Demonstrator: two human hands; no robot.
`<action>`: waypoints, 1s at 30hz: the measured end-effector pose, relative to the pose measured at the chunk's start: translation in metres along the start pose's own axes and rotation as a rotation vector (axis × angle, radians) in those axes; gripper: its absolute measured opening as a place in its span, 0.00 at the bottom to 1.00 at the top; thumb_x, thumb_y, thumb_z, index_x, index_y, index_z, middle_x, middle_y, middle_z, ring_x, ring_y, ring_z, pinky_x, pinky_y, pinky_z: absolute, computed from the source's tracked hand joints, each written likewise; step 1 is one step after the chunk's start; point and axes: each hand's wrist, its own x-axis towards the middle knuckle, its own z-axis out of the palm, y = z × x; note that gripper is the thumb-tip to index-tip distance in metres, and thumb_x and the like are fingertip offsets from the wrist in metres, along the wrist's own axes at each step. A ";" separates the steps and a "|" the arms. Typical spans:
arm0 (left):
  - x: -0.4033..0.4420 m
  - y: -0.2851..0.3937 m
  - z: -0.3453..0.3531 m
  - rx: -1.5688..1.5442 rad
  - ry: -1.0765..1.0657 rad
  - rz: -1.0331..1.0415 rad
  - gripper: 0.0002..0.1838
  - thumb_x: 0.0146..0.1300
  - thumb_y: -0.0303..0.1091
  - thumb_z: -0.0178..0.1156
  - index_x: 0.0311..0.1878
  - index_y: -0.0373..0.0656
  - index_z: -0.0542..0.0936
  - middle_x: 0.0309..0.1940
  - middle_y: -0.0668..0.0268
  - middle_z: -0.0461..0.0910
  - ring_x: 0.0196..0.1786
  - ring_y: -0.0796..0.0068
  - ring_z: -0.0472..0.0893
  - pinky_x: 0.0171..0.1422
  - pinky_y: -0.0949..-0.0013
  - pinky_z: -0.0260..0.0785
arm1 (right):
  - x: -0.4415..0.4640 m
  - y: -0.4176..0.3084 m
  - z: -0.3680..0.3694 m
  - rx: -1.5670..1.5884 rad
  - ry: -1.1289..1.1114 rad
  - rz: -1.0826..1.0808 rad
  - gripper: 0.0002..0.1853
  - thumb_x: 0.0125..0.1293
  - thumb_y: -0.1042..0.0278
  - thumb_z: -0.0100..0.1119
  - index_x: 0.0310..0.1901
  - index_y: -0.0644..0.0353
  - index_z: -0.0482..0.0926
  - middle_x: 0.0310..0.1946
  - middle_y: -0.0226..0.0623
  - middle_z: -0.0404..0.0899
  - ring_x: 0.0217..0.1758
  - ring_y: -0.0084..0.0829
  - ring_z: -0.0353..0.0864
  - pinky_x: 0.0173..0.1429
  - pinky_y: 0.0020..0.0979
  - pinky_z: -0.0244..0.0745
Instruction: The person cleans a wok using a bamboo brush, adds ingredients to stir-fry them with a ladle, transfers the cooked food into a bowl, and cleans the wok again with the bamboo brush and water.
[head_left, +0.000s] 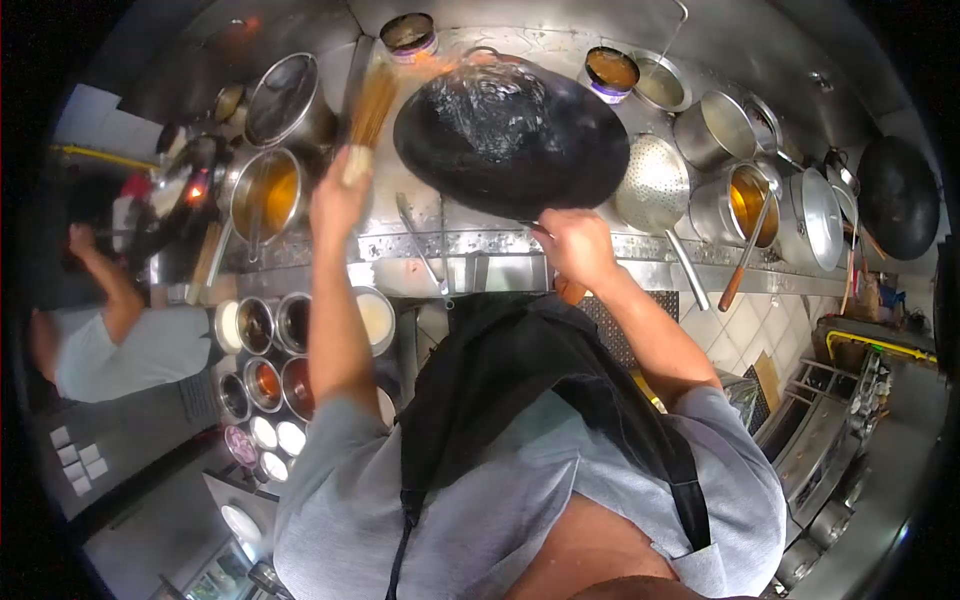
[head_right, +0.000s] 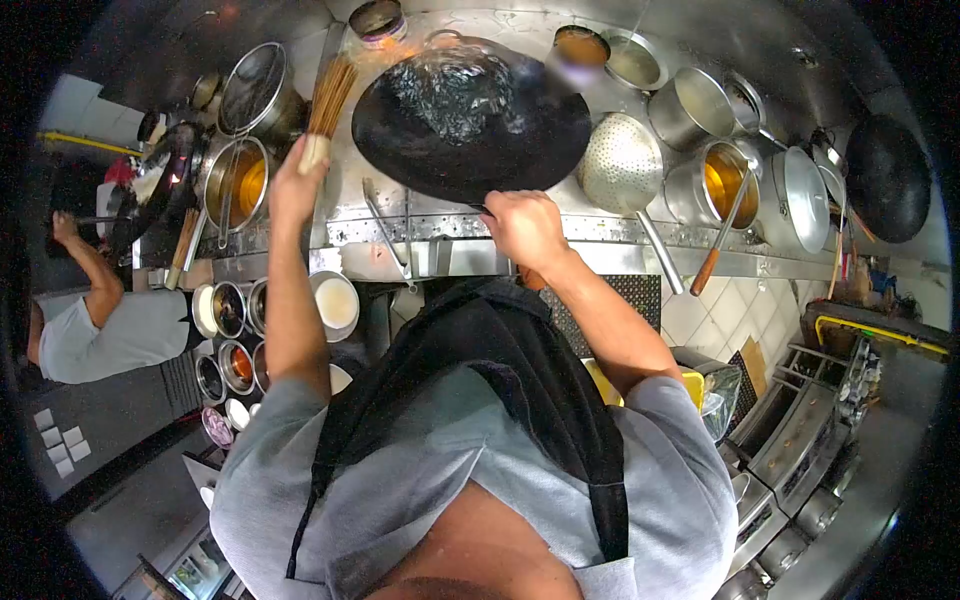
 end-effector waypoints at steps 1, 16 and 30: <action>-0.021 -0.011 0.008 -0.124 0.033 -0.054 0.36 0.63 0.48 0.67 0.73 0.52 0.71 0.57 0.48 0.82 0.61 0.53 0.82 0.65 0.58 0.72 | -0.001 -0.007 -0.003 0.007 0.030 0.039 0.10 0.55 0.67 0.71 0.28 0.59 0.78 0.27 0.43 0.83 0.33 0.46 0.85 0.38 0.45 0.78; -0.136 -0.105 0.122 -0.478 -0.197 -0.445 0.41 0.70 0.43 0.61 0.79 0.39 0.54 0.59 0.39 0.76 0.48 0.51 0.83 0.48 0.58 0.76 | 0.018 -0.052 -0.009 0.382 0.425 0.514 0.10 0.61 0.67 0.74 0.34 0.63 0.82 0.23 0.38 0.81 0.24 0.26 0.77 0.32 0.31 0.73; -0.125 -0.106 0.152 0.050 -0.070 -0.020 0.37 0.58 0.34 0.63 0.73 0.36 0.67 0.69 0.42 0.67 0.68 0.42 0.71 0.74 0.53 0.63 | 0.017 -0.030 0.002 0.764 0.608 0.614 0.09 0.64 0.68 0.71 0.34 0.64 0.83 0.23 0.29 0.80 0.28 0.16 0.73 0.33 0.26 0.70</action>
